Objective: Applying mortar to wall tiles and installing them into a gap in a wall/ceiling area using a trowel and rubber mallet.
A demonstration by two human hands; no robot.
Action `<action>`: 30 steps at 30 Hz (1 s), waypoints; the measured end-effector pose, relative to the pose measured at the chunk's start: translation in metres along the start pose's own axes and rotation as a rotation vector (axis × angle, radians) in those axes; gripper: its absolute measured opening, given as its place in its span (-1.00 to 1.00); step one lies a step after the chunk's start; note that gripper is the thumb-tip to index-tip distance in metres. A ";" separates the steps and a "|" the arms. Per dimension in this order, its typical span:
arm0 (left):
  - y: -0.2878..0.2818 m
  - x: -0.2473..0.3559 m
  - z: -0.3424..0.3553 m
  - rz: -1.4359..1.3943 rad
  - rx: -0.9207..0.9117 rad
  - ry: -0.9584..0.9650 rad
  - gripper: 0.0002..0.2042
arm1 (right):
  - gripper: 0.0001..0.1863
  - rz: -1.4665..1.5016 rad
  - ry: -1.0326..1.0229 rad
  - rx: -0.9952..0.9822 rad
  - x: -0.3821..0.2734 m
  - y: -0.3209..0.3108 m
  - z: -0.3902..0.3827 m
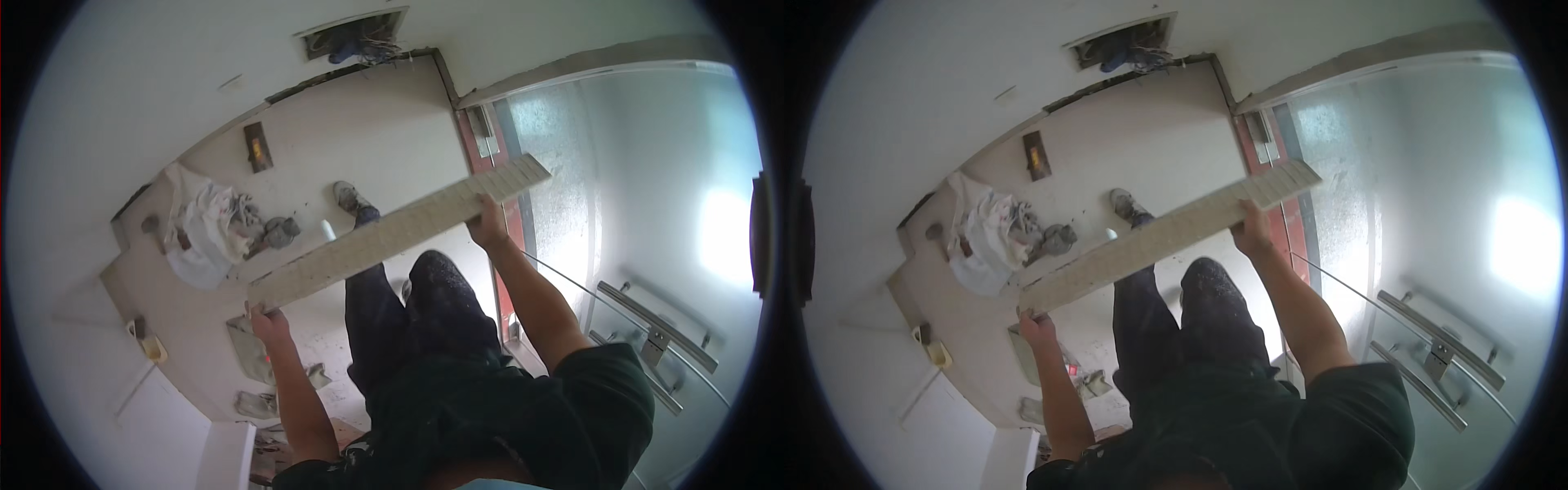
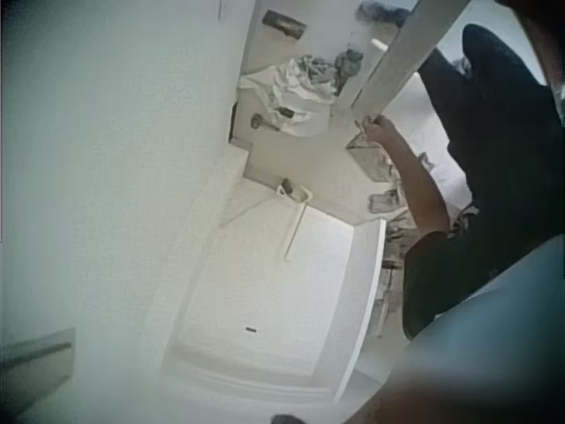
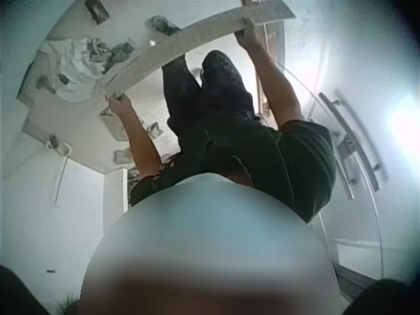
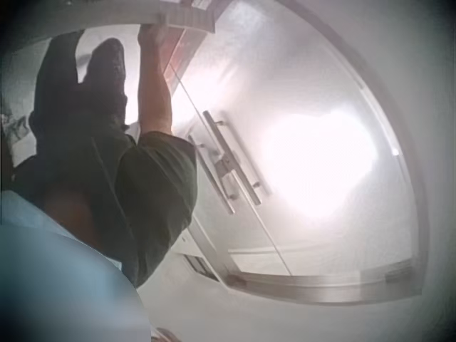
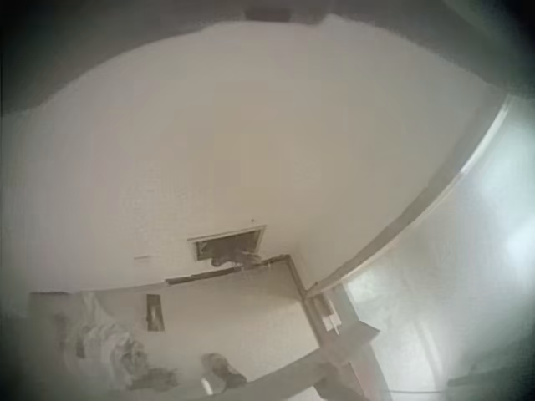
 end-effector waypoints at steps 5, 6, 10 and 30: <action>0.084 -0.079 0.164 -0.020 -0.172 -0.020 -0.56 | -0.57 0.167 0.066 0.435 0.045 -0.045 0.197; 0.089 -0.091 0.195 -0.002 -0.121 -0.056 -0.56 | -0.57 0.156 0.057 0.400 0.058 -0.056 0.229; 0.111 -0.155 0.313 0.760 -0.087 -0.010 -0.65 | -0.62 0.107 0.177 0.325 0.092 -0.109 0.376; 0.287 -0.365 0.565 0.250 -0.432 0.153 -0.57 | -0.51 0.118 0.063 -0.018 0.102 -0.238 0.705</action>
Point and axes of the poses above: each hand's wrist, its own z-axis towards the middle knuckle, its own y-axis out of the palm, x = y × z, the point moved 1 cm from there along z, towards the middle knuckle, and after that the axes turned 2 degrees about -y, right-handed, at the moved point
